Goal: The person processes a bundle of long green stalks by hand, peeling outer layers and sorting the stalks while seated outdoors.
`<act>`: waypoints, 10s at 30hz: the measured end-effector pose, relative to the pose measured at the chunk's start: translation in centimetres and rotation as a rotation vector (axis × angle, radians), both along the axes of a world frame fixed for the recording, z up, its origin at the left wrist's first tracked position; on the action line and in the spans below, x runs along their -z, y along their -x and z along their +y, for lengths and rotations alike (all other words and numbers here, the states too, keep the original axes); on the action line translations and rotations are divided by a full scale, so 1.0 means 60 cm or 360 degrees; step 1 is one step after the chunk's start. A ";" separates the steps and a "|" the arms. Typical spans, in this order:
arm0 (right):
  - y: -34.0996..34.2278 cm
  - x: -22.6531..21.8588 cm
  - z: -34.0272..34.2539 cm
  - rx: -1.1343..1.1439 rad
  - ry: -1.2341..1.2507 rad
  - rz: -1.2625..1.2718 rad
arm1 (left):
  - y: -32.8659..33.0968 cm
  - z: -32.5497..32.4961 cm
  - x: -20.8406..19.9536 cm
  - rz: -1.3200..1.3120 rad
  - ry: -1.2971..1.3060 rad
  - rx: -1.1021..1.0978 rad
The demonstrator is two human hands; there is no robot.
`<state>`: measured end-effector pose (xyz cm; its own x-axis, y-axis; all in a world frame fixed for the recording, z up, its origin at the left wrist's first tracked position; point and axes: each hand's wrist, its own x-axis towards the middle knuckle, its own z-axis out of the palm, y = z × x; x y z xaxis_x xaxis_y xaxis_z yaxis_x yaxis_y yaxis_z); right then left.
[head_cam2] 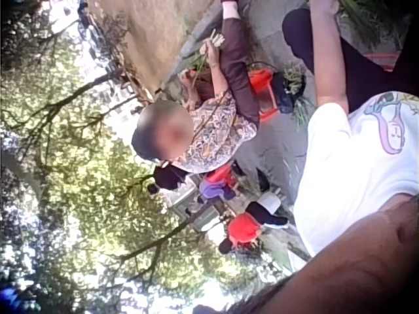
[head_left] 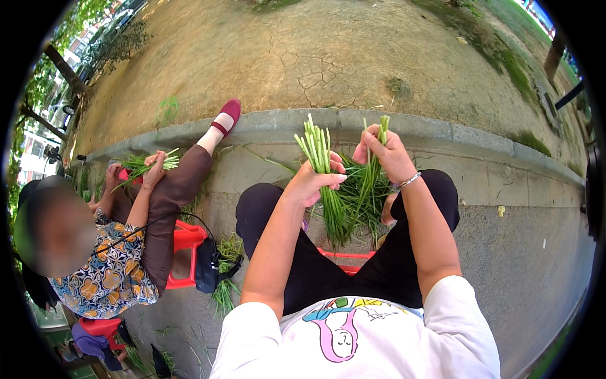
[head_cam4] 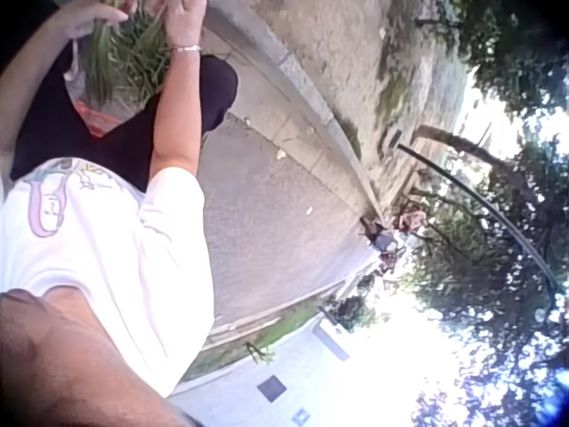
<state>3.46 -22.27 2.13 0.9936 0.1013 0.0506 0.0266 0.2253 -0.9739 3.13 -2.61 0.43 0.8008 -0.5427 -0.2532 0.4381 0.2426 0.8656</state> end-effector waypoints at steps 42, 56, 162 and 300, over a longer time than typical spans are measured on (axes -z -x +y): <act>-0.011 -0.016 -0.042 0.0115 -0.0705 0.0194 | -0.004 -0.006 0.010 -0.0216 -0.0195 0.0015; -0.010 -0.026 -0.108 0.0199 -0.0667 -0.0078 | -0.019 0.014 0.023 -0.0434 -0.0684 -0.0621; 0.073 0.006 -0.021 -0.0568 -0.0487 0.0516 | 0.009 -0.072 -0.006 -0.0158 0.0046 -0.0410; 0.040 -0.016 -0.159 0.1131 -0.0887 0.0128 | 0.024 -0.006 0.025 0.0058 -0.0121 -0.0082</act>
<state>1.03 -31.80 3.10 0.8153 -0.5554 -0.1637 0.2759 0.6212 -0.7335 1.68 -2.97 -1.09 0.8165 -0.4793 -0.3220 0.4586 0.1995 0.8660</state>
